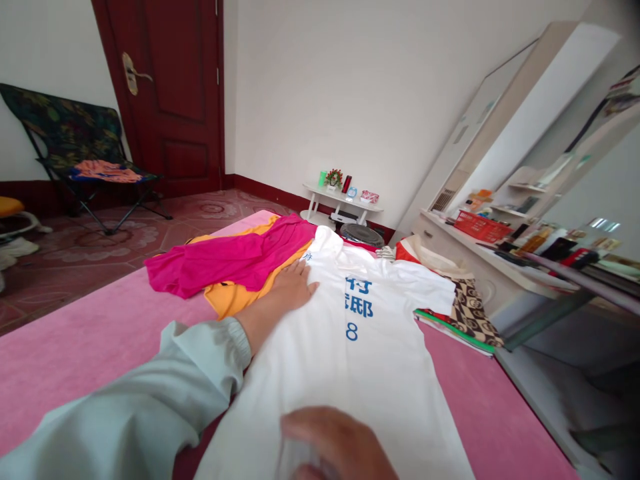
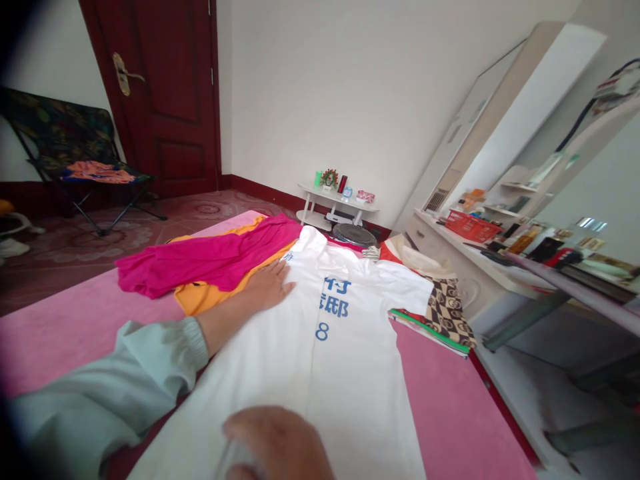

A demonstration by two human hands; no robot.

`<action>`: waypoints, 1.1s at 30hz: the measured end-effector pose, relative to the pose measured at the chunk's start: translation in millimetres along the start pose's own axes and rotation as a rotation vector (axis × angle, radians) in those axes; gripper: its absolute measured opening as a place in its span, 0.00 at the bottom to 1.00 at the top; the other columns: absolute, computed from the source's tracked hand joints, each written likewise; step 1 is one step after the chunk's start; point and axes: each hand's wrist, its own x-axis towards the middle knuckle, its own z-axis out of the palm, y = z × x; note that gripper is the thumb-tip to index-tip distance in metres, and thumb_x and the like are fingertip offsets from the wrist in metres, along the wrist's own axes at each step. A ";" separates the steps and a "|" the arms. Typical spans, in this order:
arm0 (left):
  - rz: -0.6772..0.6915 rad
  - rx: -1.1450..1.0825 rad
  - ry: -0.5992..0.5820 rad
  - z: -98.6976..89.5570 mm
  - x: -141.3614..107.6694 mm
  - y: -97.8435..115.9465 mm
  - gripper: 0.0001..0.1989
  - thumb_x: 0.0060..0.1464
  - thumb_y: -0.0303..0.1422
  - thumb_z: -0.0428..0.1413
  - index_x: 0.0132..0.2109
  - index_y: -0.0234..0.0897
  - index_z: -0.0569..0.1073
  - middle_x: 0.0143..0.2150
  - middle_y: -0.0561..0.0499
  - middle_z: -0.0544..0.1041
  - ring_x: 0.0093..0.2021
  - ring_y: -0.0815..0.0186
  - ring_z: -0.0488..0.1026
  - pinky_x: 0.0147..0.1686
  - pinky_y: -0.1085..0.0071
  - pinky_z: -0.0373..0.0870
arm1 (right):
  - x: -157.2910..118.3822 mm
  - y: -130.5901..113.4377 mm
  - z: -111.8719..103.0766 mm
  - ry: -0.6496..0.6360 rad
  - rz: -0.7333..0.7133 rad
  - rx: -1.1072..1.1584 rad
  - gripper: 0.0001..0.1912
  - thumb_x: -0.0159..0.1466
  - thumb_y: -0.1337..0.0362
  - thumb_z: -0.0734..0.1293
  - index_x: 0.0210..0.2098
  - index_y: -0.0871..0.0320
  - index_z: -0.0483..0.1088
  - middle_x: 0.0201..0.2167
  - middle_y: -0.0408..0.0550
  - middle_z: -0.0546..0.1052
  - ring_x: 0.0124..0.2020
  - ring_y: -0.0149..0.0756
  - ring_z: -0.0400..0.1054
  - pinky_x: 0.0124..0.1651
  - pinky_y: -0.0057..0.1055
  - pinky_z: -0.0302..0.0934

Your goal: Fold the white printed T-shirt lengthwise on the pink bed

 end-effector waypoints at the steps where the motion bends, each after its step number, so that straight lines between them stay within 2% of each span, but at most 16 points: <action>1: -0.001 -0.001 0.013 1.4 -0.9 0.8 0.32 0.62 0.48 0.38 0.64 0.31 0.59 0.68 0.40 0.54 0.68 0.56 0.48 0.65 0.60 0.45 | 7.4 5.6 -20.1 0.077 0.091 -0.014 0.19 0.62 0.61 0.64 0.52 0.50 0.68 0.48 0.47 0.76 0.49 0.35 0.71 0.52 0.29 0.65; 2: 0.001 -0.004 0.024 2.7 -2.0 1.7 0.31 0.62 0.48 0.39 0.64 0.31 0.59 0.68 0.41 0.54 0.68 0.56 0.48 0.65 0.60 0.45 | 18.0 13.4 -38.6 0.145 0.186 -0.028 0.16 0.62 0.63 0.63 0.50 0.52 0.69 0.49 0.49 0.76 0.50 0.37 0.70 0.54 0.33 0.63; 5: 0.017 -0.015 0.055 4.3 -4.9 3.7 0.30 0.62 0.46 0.39 0.63 0.32 0.60 0.68 0.40 0.54 0.68 0.55 0.48 0.65 0.59 0.45 | 63.3 52.4 -77.2 0.219 0.240 -0.153 0.13 0.61 0.67 0.62 0.44 0.55 0.73 0.53 0.53 0.71 0.55 0.41 0.65 0.58 0.42 0.58; 7: 0.016 -0.023 0.055 2.6 -6.1 4.5 0.30 0.62 0.46 0.40 0.64 0.31 0.59 0.68 0.39 0.54 0.68 0.54 0.48 0.65 0.58 0.45 | 95.6 87.7 -88.0 0.239 0.322 -0.307 0.14 0.59 0.67 0.63 0.44 0.57 0.74 0.58 0.56 0.65 0.59 0.45 0.60 0.60 0.44 0.53; 11: 0.001 -0.046 0.023 -3.4 -6.9 6.3 0.31 0.62 0.46 0.40 0.64 0.30 0.59 0.68 0.38 0.53 0.68 0.53 0.48 0.64 0.56 0.47 | 142.1 153.7 -94.7 0.205 0.397 -0.565 0.16 0.59 0.60 0.67 0.46 0.53 0.75 0.65 0.54 0.56 0.65 0.51 0.48 0.64 0.49 0.43; 13: -0.005 -0.060 0.017 -4.5 -6.2 6.8 0.31 0.61 0.46 0.40 0.64 0.29 0.59 0.68 0.38 0.53 0.68 0.52 0.48 0.64 0.56 0.47 | 155.1 180.0 -100.7 0.152 0.469 -0.573 0.21 0.60 0.54 0.65 0.50 0.54 0.72 0.63 0.55 0.59 0.65 0.52 0.49 0.63 0.51 0.42; 15: -0.013 -0.069 0.011 -3.6 -4.9 6.6 0.32 0.61 0.47 0.40 0.64 0.30 0.59 0.68 0.38 0.53 0.68 0.52 0.48 0.64 0.56 0.47 | 162.9 204.3 -111.6 0.153 0.577 -0.544 0.28 0.62 0.50 0.62 0.56 0.59 0.67 0.61 0.59 0.63 0.63 0.51 0.53 0.63 0.48 0.45; 17: -0.019 -0.073 0.009 -1.7 -3.4 6.0 0.32 0.61 0.47 0.40 0.64 0.30 0.58 0.68 0.38 0.52 0.68 0.52 0.47 0.64 0.55 0.47 | 166.4 227.4 -125.6 0.233 0.692 -0.531 0.33 0.63 0.50 0.60 0.60 0.66 0.61 0.60 0.63 0.63 0.62 0.50 0.54 0.62 0.44 0.47; 19: -0.019 -0.072 0.010 0.1 -2.6 5.5 0.32 0.61 0.47 0.40 0.64 0.29 0.58 0.68 0.38 0.52 0.68 0.51 0.47 0.64 0.55 0.47 | 167.3 246.4 -138.0 0.370 0.781 -0.554 0.35 0.61 0.51 0.62 0.60 0.68 0.58 0.61 0.65 0.62 0.63 0.51 0.52 0.61 0.43 0.48; 21: -0.016 -0.072 0.017 0.8 -2.9 5.6 0.32 0.61 0.46 0.40 0.64 0.28 0.59 0.68 0.37 0.53 0.68 0.50 0.48 0.63 0.54 0.48 | 168.7 257.2 -143.7 0.519 0.775 -0.599 0.32 0.59 0.54 0.64 0.58 0.67 0.61 0.59 0.64 0.63 0.63 0.52 0.51 0.62 0.45 0.47; 24: -0.014 -0.065 0.042 -0.6 -5.1 7.1 0.31 0.61 0.46 0.42 0.63 0.29 0.60 0.68 0.37 0.54 0.67 0.50 0.49 0.62 0.54 0.50 | 179.4 255.2 -134.8 0.661 0.559 -0.586 0.23 0.57 0.61 0.63 0.50 0.65 0.68 0.55 0.62 0.67 0.60 0.50 0.55 0.62 0.46 0.47; 27: 0.000 -0.047 0.107 -3.8 -7.9 9.4 0.27 0.60 0.44 0.44 0.60 0.30 0.63 0.65 0.37 0.59 0.65 0.51 0.53 0.61 0.55 0.52 | 204.1 242.5 -112.3 0.667 0.350 -0.361 0.17 0.53 0.66 0.63 0.42 0.62 0.72 0.51 0.59 0.70 0.56 0.48 0.61 0.60 0.45 0.53; 30: 0.026 -0.036 0.146 -6.8 -9.4 10.9 0.22 0.60 0.42 0.46 0.54 0.31 0.68 0.61 0.36 0.65 0.63 0.53 0.57 0.60 0.56 0.54 | 235.7 235.5 -91.4 0.636 0.336 -0.135 0.18 0.50 0.66 0.64 0.41 0.61 0.72 0.47 0.56 0.73 0.49 0.45 0.67 0.54 0.43 0.61; 33: 0.054 -0.042 0.164 -6.9 -8.7 10.9 0.19 0.59 0.41 0.47 0.49 0.31 0.71 0.56 0.37 0.69 0.60 0.53 0.61 0.60 0.57 0.54 | 264.7 239.6 -78.2 0.611 0.363 -0.055 0.20 0.50 0.66 0.64 0.43 0.60 0.72 0.42 0.53 0.75 0.42 0.42 0.71 0.47 0.38 0.65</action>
